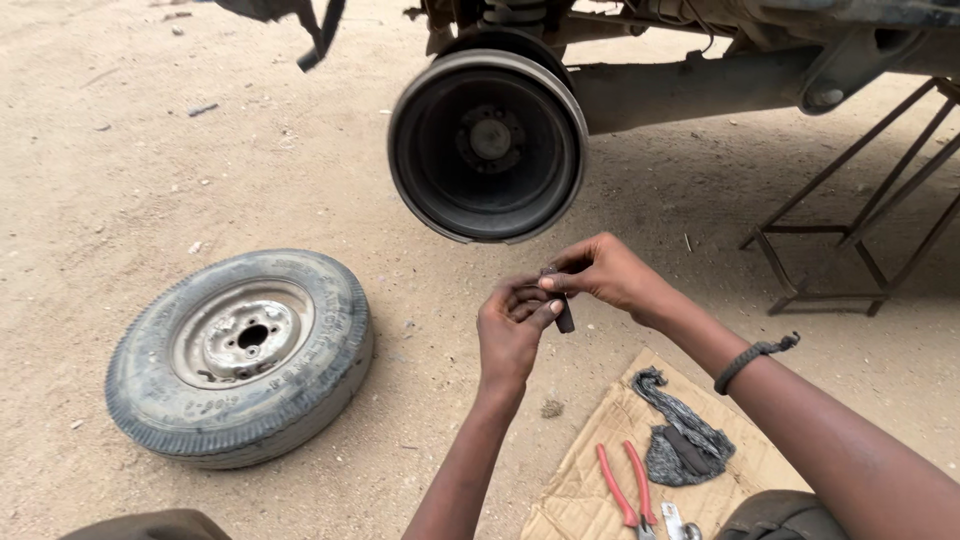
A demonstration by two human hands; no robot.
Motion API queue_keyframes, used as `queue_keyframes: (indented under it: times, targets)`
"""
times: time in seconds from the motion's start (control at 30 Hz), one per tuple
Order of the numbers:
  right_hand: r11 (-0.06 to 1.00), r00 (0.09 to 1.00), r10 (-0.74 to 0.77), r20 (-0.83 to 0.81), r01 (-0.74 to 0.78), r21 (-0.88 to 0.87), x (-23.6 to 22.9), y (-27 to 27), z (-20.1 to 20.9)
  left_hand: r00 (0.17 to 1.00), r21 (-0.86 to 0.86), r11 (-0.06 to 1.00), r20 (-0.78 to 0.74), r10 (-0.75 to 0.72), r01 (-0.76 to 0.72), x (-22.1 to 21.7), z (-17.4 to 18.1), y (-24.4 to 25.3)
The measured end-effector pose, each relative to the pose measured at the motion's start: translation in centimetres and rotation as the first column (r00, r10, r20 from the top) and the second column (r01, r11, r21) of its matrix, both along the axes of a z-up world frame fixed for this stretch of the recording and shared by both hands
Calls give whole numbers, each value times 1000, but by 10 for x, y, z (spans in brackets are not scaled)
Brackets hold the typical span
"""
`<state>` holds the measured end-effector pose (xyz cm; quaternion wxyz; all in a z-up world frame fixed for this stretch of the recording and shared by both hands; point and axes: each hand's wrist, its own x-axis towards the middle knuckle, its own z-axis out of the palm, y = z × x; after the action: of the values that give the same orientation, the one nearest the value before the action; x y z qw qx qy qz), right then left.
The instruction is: The person wipes and cleans the interior of a brake drum assembly using a cloth by hand while sitting on the ground near a vehicle.
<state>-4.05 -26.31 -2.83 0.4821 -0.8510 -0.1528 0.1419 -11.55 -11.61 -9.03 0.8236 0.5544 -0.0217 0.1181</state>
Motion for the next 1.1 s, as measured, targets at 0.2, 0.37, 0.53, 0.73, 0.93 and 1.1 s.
queue_keyframes:
  times: [0.2,0.37,0.53,0.73,0.93,1.1]
  targets:
    - [951,848,-227,479,86,297,-13,26,46,791,624,495,540,287,-605,35,40,44]
    - [892,194,-372,908,347,291,5,18,74,644,650,-46,758,107,-758,86,58,66]
    - [909,328,-233,916,409,85,33,18,59,733,715,-250,680,34,-653,93,21,41]
    - [917,655,-351,669,386,103,37,20,60,777,771,151,571,264,-618,96,17,-19]
    - [930,678,-297,672,366,43,35,14,67,780,782,20,620,84,-623,83,7,48]
    - [945,602,-265,753,317,80,31,14,62,776,711,-405,631,5,-575,80,10,64]
